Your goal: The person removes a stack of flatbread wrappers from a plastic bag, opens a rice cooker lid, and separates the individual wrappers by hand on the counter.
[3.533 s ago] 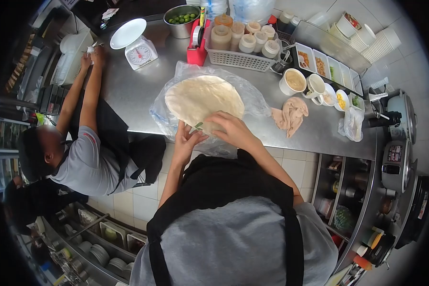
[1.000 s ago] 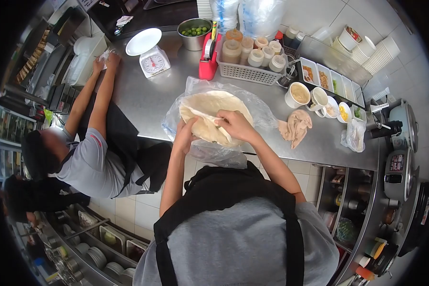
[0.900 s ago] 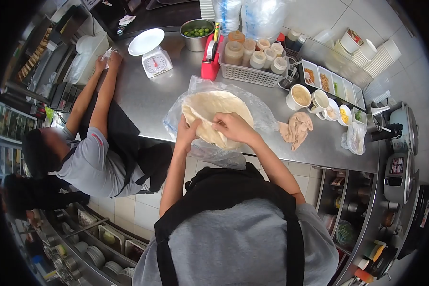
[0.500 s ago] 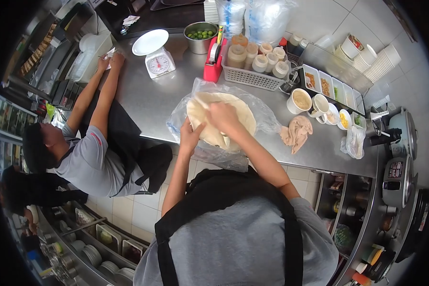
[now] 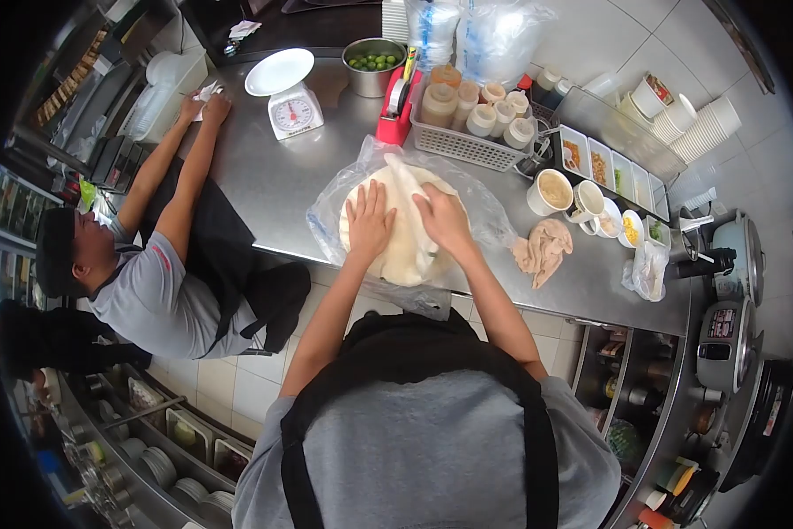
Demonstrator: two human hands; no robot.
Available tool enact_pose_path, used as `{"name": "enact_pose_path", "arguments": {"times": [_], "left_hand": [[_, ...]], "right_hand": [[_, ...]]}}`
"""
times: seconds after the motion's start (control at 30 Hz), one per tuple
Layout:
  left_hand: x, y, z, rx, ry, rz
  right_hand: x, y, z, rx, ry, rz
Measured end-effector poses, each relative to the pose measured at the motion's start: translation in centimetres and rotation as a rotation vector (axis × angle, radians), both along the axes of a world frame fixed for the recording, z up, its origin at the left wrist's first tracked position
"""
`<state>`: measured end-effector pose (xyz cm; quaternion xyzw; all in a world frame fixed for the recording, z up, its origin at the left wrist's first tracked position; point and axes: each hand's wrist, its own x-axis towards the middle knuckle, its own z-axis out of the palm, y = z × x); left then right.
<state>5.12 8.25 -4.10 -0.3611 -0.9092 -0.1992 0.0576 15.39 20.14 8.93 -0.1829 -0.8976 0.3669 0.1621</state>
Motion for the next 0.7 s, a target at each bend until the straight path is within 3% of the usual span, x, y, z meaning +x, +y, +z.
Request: {"name": "enact_pose_path", "arguments": {"times": [0.23, 0.37, 0.57, 0.7], "left_hand": [[0.2, 0.1, -0.2, -0.028, 0.063, 0.025], [0.2, 0.1, -0.2, -0.028, 0.062, 0.026], [0.3, 0.2, -0.4, -0.031, 0.090, 0.038], [0.3, 0.3, -0.8, -0.022, 0.098, 0.045]], "right_hand": [[4.1, 5.4, 5.6, 0.180, 0.017, -0.136], [6.7, 7.1, 7.8, 0.253, 0.164, -0.178], [11.5, 9.1, 12.3, 0.223, 0.258, -0.273], [13.7, 9.4, 15.9, -0.062, 0.493, -0.209]]}}
